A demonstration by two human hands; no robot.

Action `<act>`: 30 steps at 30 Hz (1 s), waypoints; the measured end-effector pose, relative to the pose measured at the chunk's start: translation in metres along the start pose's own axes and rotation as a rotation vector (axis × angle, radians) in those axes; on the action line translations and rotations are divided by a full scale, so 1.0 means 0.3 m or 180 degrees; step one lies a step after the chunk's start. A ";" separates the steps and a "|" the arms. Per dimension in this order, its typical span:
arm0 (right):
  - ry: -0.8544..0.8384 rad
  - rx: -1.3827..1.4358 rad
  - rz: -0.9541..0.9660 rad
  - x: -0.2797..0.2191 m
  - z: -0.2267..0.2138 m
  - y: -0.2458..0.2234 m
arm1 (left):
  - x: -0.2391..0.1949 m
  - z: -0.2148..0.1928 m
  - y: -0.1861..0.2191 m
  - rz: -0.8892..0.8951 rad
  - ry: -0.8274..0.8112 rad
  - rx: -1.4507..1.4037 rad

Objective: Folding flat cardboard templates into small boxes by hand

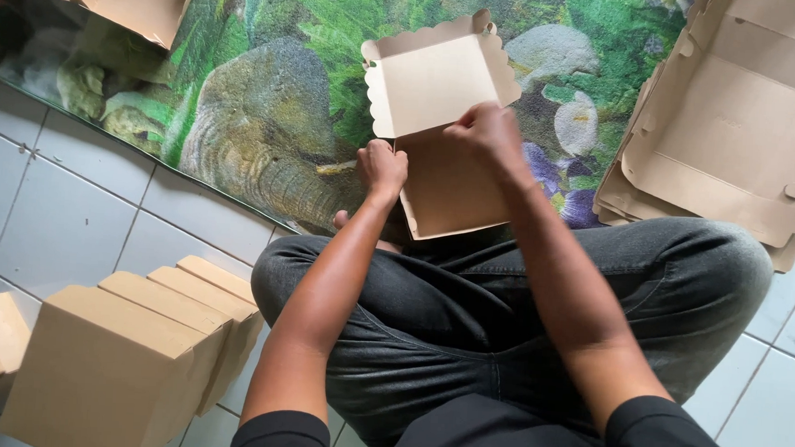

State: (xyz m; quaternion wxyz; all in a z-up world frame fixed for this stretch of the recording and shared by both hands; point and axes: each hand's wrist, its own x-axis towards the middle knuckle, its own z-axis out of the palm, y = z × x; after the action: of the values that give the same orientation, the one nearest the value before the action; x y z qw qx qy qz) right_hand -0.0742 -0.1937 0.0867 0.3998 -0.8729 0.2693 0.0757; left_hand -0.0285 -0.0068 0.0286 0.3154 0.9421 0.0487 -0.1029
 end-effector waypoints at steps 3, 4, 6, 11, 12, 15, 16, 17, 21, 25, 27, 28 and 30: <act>0.0119 -0.0655 -0.0040 -0.013 -0.187 0.018 | -0.020 -0.020 0.021 0.0029 -0.0028 0.0010; 0.0211 -0.0953 -0.0068 -0.019 -0.247 0.030 | -0.028 -0.026 0.033 0.0039 -0.0065 0.0068; 0.0196 -0.1162 -0.0050 -0.022 -0.275 0.098 | -0.023 -0.025 0.029 0.0071 -0.0059 0.0074; -0.0139 -0.1072 0.0132 -0.062 -0.249 0.128 | -0.031 -0.038 0.053 0.0153 -0.0116 0.0155; -0.0257 -0.0749 0.0127 -0.077 -0.231 0.108 | -0.034 -0.037 0.051 0.0112 -0.0197 0.0193; -0.0414 -0.0606 0.0117 -0.031 -0.159 0.132 | -0.036 -0.051 0.055 -0.0016 -0.0398 0.0294; -0.0443 -0.0794 0.0104 0.002 -0.134 0.152 | -0.031 -0.059 0.060 -0.0099 -0.0512 0.0347; -0.0433 -0.0791 0.0102 0.038 -0.096 0.195 | -0.032 -0.063 0.065 -0.0089 -0.0508 0.0346; -0.0043 -0.1349 -0.0077 0.155 0.008 0.330 | -0.005 -0.026 0.056 -0.0170 -0.0822 0.0633; 0.0289 -0.1513 -0.0402 0.150 0.022 0.339 | 0.017 0.002 0.028 -0.0007 -0.0899 0.0829; 0.0311 -0.1582 -0.0365 0.128 0.016 0.310 | -0.010 -0.019 0.054 -0.0010 -0.0906 0.0792; 0.0355 -0.1645 -0.0345 0.121 0.014 0.289 | -0.018 -0.035 0.068 0.0001 -0.0889 0.0751; 0.0396 -0.1629 -0.0309 0.127 0.027 0.293 | -0.005 -0.020 0.053 -0.0008 -0.0865 0.0781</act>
State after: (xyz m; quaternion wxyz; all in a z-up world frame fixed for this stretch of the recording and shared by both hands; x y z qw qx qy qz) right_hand -0.0881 -0.2504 0.0104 0.1519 -0.9604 0.2233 0.0683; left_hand -0.0265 -0.0159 0.0431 0.2017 0.9509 -0.0061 -0.2348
